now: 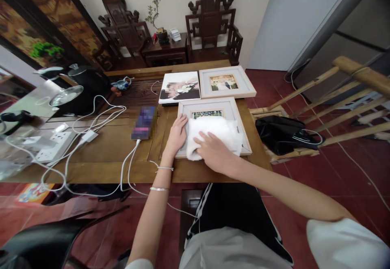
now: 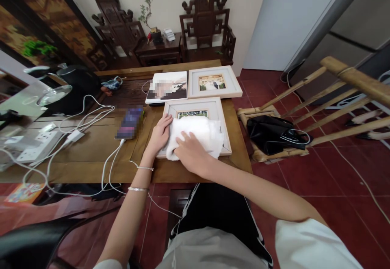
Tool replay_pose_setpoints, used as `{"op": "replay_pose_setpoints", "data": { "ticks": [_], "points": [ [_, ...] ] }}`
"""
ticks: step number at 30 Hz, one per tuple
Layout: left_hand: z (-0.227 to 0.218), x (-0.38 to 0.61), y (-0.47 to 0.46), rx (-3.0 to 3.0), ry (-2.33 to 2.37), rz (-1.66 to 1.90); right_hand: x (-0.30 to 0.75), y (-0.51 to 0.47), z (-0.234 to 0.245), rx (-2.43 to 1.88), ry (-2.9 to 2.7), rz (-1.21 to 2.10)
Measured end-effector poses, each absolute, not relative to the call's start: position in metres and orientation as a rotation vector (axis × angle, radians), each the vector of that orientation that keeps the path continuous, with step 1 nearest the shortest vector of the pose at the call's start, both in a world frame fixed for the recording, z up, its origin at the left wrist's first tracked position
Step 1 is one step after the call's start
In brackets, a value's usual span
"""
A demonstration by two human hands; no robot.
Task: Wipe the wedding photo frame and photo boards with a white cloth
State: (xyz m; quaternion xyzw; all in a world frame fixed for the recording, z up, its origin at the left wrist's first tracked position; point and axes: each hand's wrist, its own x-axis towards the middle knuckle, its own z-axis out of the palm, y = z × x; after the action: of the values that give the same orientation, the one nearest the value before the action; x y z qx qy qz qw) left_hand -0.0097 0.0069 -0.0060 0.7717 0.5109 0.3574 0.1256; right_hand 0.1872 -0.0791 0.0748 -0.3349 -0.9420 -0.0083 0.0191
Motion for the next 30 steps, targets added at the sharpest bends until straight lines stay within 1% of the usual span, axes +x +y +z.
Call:
{"op": "replay_pose_setpoints", "data": {
  "ticks": [4,7,11,15,19,24,30],
  "points": [
    [-0.003,-0.009,0.006,2.228,1.482,1.043,0.167,-0.081,0.072,-1.07,-2.881,-0.025],
    [-0.004,-0.011,0.005,2.236,1.463,1.073,0.175,-0.086,0.071,-1.117,-2.888,-0.035],
    [-0.008,-0.013,0.005,2.253,1.424,1.117,0.215,-0.095,0.072,-1.259,-2.878,-0.058],
    [-0.011,-0.013,0.006,2.269,1.422,1.12,0.267,-0.106,0.069,-1.407,-2.775,-0.176],
    [-0.012,-0.013,0.007,2.295,1.435,1.093,0.303,-0.109,0.065,-1.401,-2.694,-0.262],
    [-0.012,-0.013,0.009,2.325,1.434,1.065,0.315,-0.078,0.058,-1.307,-2.714,-0.3],
    [-0.013,-0.015,0.01,2.334,1.414,1.051,0.307,-0.001,0.06,-1.428,-2.708,-0.295]
  ]
}}
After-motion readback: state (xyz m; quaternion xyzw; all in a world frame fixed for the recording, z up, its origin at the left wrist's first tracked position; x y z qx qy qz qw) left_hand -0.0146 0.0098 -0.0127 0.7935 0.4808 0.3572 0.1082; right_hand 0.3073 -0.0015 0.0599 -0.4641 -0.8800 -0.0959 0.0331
